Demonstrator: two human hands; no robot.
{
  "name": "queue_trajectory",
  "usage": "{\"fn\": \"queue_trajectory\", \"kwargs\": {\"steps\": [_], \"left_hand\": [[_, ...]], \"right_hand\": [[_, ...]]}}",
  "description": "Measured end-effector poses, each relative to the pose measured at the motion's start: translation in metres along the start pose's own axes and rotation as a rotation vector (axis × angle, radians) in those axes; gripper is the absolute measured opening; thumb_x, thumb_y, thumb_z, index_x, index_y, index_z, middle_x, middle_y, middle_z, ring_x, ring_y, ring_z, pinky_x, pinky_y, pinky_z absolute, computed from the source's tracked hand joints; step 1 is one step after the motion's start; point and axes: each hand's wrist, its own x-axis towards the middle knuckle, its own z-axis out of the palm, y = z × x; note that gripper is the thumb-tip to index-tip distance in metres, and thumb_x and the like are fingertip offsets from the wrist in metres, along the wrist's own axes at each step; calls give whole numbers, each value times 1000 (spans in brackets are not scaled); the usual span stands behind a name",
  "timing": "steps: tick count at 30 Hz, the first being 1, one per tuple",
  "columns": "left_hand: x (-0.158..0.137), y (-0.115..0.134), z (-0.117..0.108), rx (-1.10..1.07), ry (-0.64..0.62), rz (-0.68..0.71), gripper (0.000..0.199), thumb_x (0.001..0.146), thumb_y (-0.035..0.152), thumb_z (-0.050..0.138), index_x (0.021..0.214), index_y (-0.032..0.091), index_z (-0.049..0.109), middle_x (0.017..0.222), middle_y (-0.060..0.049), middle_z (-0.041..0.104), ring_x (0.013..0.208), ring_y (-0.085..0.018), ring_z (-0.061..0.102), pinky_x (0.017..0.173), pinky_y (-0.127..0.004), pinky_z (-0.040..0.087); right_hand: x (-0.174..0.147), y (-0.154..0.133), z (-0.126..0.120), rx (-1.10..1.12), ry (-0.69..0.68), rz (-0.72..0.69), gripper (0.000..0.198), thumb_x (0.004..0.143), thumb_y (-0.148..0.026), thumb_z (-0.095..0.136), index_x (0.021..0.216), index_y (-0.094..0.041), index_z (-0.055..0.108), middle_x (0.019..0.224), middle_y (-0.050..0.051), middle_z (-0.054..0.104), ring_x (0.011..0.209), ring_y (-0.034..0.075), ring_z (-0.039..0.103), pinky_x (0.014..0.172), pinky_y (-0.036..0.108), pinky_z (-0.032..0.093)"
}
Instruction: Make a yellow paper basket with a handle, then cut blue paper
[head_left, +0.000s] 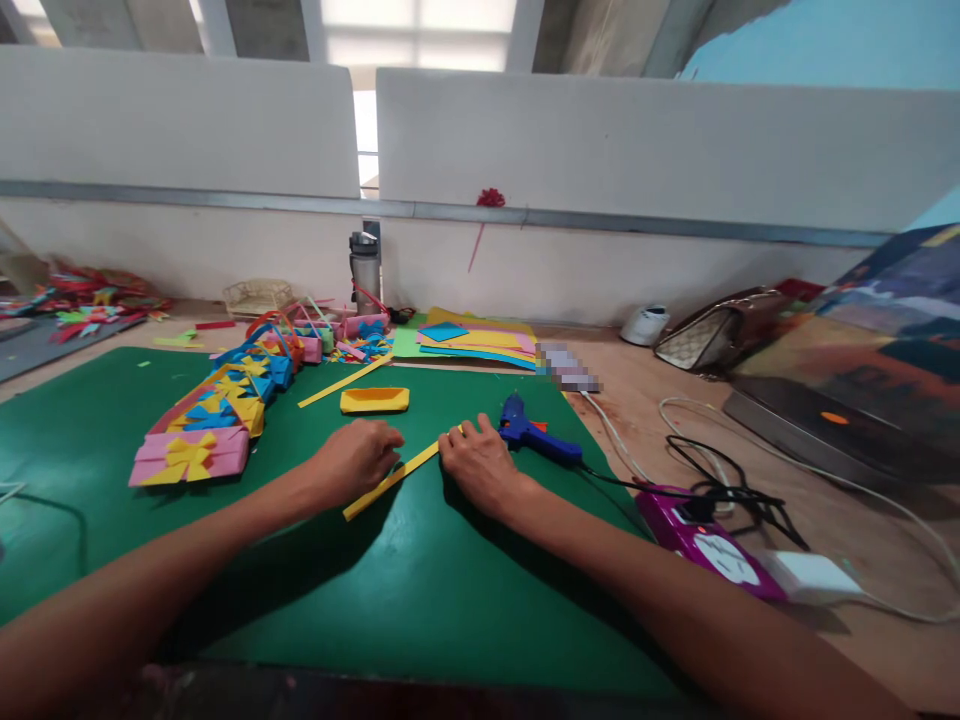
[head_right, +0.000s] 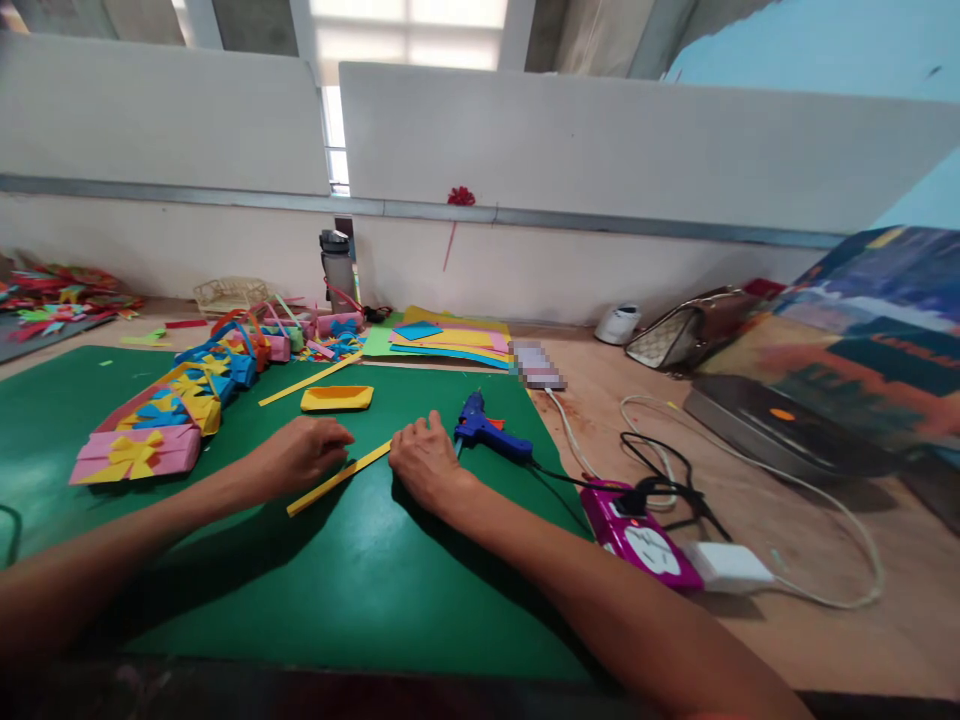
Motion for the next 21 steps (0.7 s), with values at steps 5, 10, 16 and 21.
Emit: {"fn": "queue_trajectory", "kwargs": {"steps": [5, 10, 16, 21], "left_hand": [[-11, 9, -13, 283, -260, -152, 19, 70, 35, 55, 76, 19, 64, 75, -7, 67, 67, -22, 60, 48, -24, 32], [-12, 9, -7, 310, -263, -118, 20, 73, 23, 45, 75, 21, 64, 75, -7, 67, 66, -20, 60, 47, -24, 30], [-10, 2, -9, 219, -290, -82, 20, 73, 20, 45, 75, 21, 65, 73, -6, 66, 65, -19, 59, 50, -24, 32], [-11, -1, -10, 208, -280, -17, 23, 72, 12, 42, 68, 20, 64, 71, -6, 67, 62, -18, 59, 50, -25, 30]], "right_hand": [[0, -1, 1, 3, -8, 1, 21, 80, -3, 41, 85, -7, 61, 82, 16, 64, 80, 26, 58, 73, 39, 32], [0, -1, 3, 5, -10, 9, 22, 80, -3, 40, 87, -7, 60, 82, 15, 64, 79, 25, 58, 73, 37, 32], [0, 0, 4, 15, -12, 16, 22, 80, -4, 40, 89, -8, 60, 84, 15, 64, 81, 25, 58, 73, 37, 31], [-1, 0, 4, 21, -13, 24, 23, 81, -4, 39, 89, -8, 60, 85, 15, 64, 81, 26, 58, 73, 38, 32]]}}
